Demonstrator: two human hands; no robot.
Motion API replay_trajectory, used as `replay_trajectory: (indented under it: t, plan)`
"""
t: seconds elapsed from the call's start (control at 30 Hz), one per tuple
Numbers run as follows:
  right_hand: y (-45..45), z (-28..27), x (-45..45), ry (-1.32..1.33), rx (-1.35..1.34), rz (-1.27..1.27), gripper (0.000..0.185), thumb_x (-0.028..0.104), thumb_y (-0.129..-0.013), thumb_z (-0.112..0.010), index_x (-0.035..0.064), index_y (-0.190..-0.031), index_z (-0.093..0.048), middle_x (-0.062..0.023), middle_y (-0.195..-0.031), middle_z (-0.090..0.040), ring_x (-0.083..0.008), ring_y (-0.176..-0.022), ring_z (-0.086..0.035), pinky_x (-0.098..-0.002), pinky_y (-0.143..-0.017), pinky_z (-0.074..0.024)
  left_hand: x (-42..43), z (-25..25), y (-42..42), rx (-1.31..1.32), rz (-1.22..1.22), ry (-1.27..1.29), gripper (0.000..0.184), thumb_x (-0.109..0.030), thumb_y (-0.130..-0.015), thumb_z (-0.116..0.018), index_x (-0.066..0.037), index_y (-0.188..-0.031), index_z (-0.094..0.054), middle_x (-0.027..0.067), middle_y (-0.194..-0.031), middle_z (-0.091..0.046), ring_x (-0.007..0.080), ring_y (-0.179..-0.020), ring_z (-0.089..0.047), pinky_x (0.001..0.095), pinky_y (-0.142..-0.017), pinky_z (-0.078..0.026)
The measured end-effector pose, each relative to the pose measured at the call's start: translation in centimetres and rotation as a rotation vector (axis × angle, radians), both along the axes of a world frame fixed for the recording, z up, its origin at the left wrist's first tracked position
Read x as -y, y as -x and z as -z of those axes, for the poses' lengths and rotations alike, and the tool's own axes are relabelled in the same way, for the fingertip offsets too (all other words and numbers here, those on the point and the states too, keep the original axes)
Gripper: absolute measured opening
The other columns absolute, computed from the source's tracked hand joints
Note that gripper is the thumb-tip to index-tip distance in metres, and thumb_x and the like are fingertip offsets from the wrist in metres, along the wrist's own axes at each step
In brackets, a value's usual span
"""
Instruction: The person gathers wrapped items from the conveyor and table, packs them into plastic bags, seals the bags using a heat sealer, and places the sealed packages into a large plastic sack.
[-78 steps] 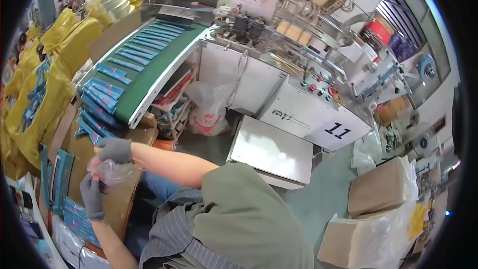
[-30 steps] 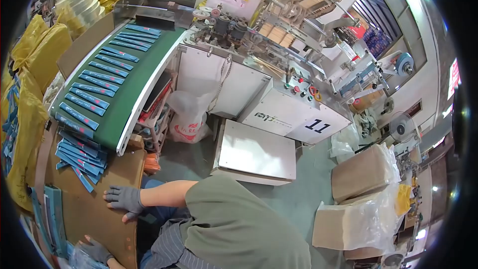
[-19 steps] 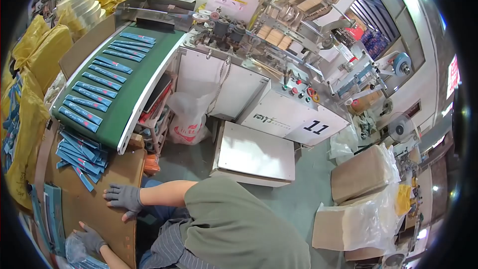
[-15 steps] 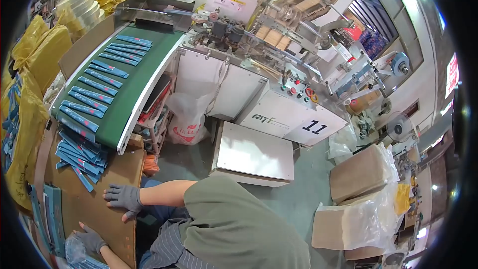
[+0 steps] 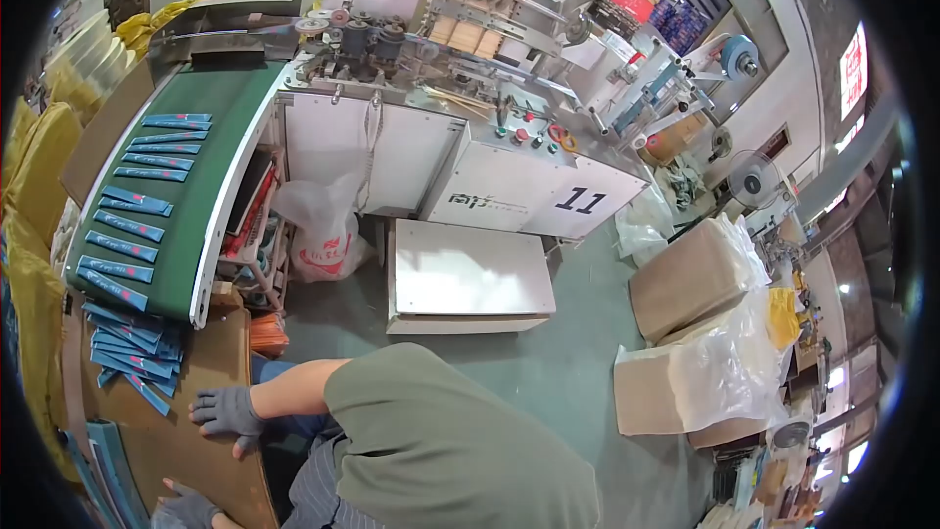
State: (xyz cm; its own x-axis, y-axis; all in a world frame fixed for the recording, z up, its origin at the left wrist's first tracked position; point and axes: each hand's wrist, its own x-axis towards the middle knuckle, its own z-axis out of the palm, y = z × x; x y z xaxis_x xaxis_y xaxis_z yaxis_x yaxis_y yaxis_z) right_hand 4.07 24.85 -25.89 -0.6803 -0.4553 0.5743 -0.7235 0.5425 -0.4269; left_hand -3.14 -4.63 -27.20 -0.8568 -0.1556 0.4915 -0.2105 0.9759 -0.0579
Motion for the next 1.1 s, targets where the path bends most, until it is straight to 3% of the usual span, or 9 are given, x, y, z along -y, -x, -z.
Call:
replay_trajectory:
  t: [0.03, 0.2, 0.3, 0.4, 0.5, 0.63, 1.0, 1.1]
  plan:
    - [0.1, 0.1, 0.1, -0.002, -0.016, 0.009, 0.079, 0.068, -0.066, -0.056, 0.004, -0.112, -0.053, -0.0266, -0.127, -0.045, -0.0447, -0.122, -0.038, -0.0591, -0.102, -0.0233, 0.0, -0.2, 0.0, -0.002, -0.001, 0.001, 0.075, -0.057, -0.087, -0.047, 0.005, -0.129, -0.043, 0.0258, -0.127, -0.049, 0.0386, -0.11, -0.054, 0.0381, -0.088, -0.047]
    - [0.0, 0.2, 0.0, -0.002, 0.001, -0.001, 0.079, 0.07, -0.068, -0.054, 0.0041, -0.112, -0.053, -0.0269, -0.126, -0.045, -0.0452, -0.121, -0.038, -0.0594, -0.101, -0.0232, -1.0, -1.8, -0.5, 0.016, 0.028, -0.234, 0.072, -0.058, -0.084, -0.047, 0.005, -0.119, -0.047, 0.0264, -0.116, -0.054, 0.0452, -0.097, -0.057, 0.0566, -0.077, -0.046]
    - [0.1, 0.2, 0.0, -0.019, 0.004, 0.001, 0.08, 0.071, -0.069, -0.052, 0.004, -0.112, -0.052, -0.0272, -0.127, -0.045, -0.0455, -0.121, -0.038, -0.0596, -0.102, -0.0229, -1.1, -1.3, -0.5, -0.081, 0.097, -0.273, 0.068, -0.055, -0.084, -0.048, 0.005, -0.117, -0.049, 0.0263, -0.115, -0.055, 0.0449, -0.095, -0.057, 0.0554, -0.075, -0.047]
    - [0.1, 0.0, 0.0, -0.035, 0.012, 0.0, 0.08, 0.071, -0.069, -0.051, 0.0039, -0.112, -0.052, -0.0272, -0.127, -0.044, -0.0455, -0.122, -0.038, -0.0597, -0.101, -0.0227, 5.3, 10.6, 6.5, -0.432, 0.328, -0.158, 0.068, -0.056, -0.084, -0.049, 0.003, -0.12, -0.049, 0.0247, -0.119, -0.054, 0.0446, -0.099, -0.057, 0.055, -0.078, -0.047]
    - [-0.1, -0.7, -0.3, -0.069, 0.035, -0.001, 0.079, 0.069, -0.069, -0.052, 0.0039, -0.114, -0.051, -0.0267, -0.128, -0.043, -0.0448, -0.123, -0.037, -0.0594, -0.102, -0.0223, 3.2, 6.2, 3.8, 0.022, 0.099, -0.271, 0.065, -0.053, -0.093, -0.037, 0.004, -0.124, -0.048, 0.0229, -0.127, -0.05, 0.038, -0.119, -0.046, 0.0434, -0.1, -0.036]
    - [-0.2, -1.4, 0.0, -0.15, 0.068, 0.023, 0.077, 0.065, -0.07, -0.054, 0.0037, -0.117, -0.049, -0.0254, -0.13, -0.041, -0.0431, -0.126, -0.034, -0.0582, -0.104, -0.0214, -0.1, -1.1, 0.2, 0.141, -0.028, -0.109, 0.063, -0.052, -0.093, -0.038, 0.0, -0.126, -0.048, 0.0206, -0.128, -0.051, 0.0371, -0.119, -0.046, 0.0429, -0.099, -0.036]
    - [-0.6, -2.5, -0.2, -0.217, 0.1, 0.025, 0.077, 0.06, -0.075, -0.053, 0.0003, -0.123, -0.045, -0.0255, -0.136, -0.036, -0.0417, -0.128, -0.032, -0.0554, -0.106, -0.0197, -0.9, -1.2, -0.4, 0.16, -0.011, -0.333, 0.059, -0.048, -0.094, -0.037, -0.003, -0.132, -0.04, 0.0203, -0.131, -0.047, 0.0379, -0.12, -0.045, 0.0431, -0.097, -0.036]
    - [-0.7, -2.9, -0.3, -0.197, 0.121, 0.019, 0.076, 0.059, -0.076, -0.054, -0.0003, -0.122, -0.045, -0.0256, -0.135, -0.036, -0.0417, -0.128, -0.032, -0.0551, -0.106, -0.0197, -0.8, -1.1, -0.3, 0.141, -0.007, -0.256, 0.061, -0.051, -0.093, -0.034, -0.005, -0.134, -0.039, 0.0196, -0.137, -0.042, 0.0377, -0.122, -0.043, 0.045, -0.099, -0.035]
